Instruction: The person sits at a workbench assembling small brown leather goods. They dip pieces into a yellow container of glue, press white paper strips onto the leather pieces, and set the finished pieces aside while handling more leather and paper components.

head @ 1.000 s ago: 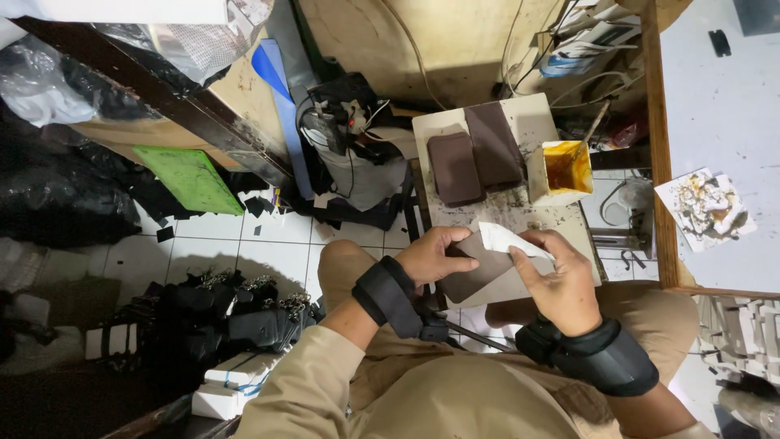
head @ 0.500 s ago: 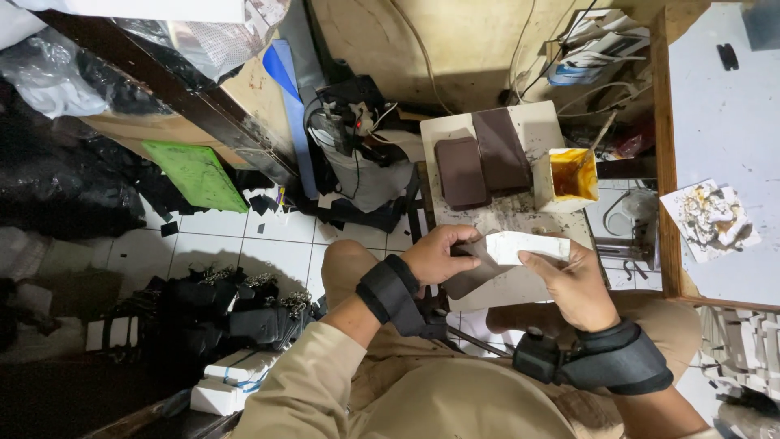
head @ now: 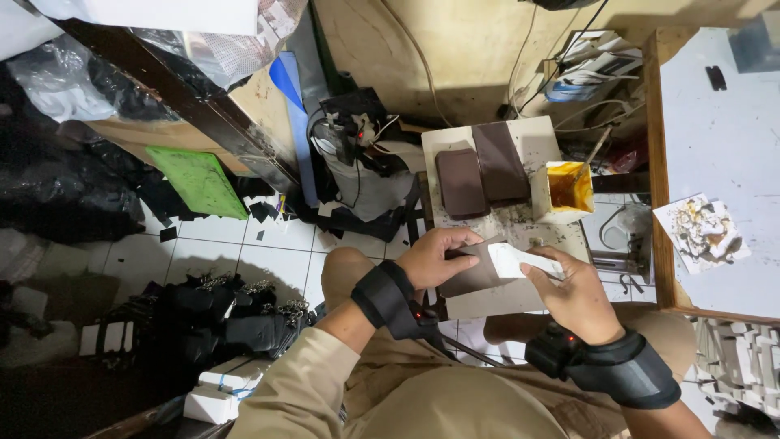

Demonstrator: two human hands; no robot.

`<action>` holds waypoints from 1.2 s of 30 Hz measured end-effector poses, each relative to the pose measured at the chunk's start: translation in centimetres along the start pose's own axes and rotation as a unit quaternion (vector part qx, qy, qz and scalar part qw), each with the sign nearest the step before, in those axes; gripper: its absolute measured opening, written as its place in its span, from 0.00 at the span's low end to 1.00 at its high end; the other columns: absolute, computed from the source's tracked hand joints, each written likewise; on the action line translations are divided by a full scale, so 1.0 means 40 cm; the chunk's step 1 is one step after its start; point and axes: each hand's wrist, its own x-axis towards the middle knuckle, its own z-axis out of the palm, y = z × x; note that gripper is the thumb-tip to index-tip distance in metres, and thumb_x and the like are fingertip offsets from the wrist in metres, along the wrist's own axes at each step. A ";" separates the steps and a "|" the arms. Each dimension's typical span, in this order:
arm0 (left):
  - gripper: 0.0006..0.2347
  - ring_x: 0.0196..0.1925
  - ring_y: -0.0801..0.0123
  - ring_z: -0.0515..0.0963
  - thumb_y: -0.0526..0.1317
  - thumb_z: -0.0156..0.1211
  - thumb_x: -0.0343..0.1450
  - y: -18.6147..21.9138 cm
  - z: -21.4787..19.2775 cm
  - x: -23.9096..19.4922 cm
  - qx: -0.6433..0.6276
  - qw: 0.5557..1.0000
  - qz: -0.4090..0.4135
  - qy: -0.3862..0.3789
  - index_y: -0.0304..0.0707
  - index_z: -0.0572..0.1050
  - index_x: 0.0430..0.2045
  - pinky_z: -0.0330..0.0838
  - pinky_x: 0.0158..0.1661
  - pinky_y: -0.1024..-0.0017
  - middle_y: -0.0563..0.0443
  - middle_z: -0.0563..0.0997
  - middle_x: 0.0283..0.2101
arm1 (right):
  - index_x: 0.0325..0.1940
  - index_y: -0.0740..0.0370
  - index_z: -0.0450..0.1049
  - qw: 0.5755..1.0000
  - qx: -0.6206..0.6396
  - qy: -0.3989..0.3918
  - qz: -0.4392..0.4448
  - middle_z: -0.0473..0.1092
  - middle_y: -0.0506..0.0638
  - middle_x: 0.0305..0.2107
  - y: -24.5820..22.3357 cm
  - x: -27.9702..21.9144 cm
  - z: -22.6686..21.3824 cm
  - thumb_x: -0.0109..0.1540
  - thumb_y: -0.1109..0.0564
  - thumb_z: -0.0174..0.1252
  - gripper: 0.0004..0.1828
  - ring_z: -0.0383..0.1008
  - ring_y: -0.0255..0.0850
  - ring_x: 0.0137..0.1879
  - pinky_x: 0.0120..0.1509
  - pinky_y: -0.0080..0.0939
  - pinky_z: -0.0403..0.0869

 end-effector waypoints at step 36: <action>0.03 0.54 0.66 0.81 0.33 0.63 0.70 0.031 0.009 0.030 0.047 0.996 -0.055 -0.057 0.40 0.76 0.34 0.71 0.57 0.66 0.51 0.82 0.45 | 0.52 0.51 0.75 0.922 -0.283 -0.096 -0.246 0.76 0.47 0.39 0.022 -0.026 -0.017 0.54 0.65 0.59 0.23 0.75 0.44 0.51 0.67 0.53 0.68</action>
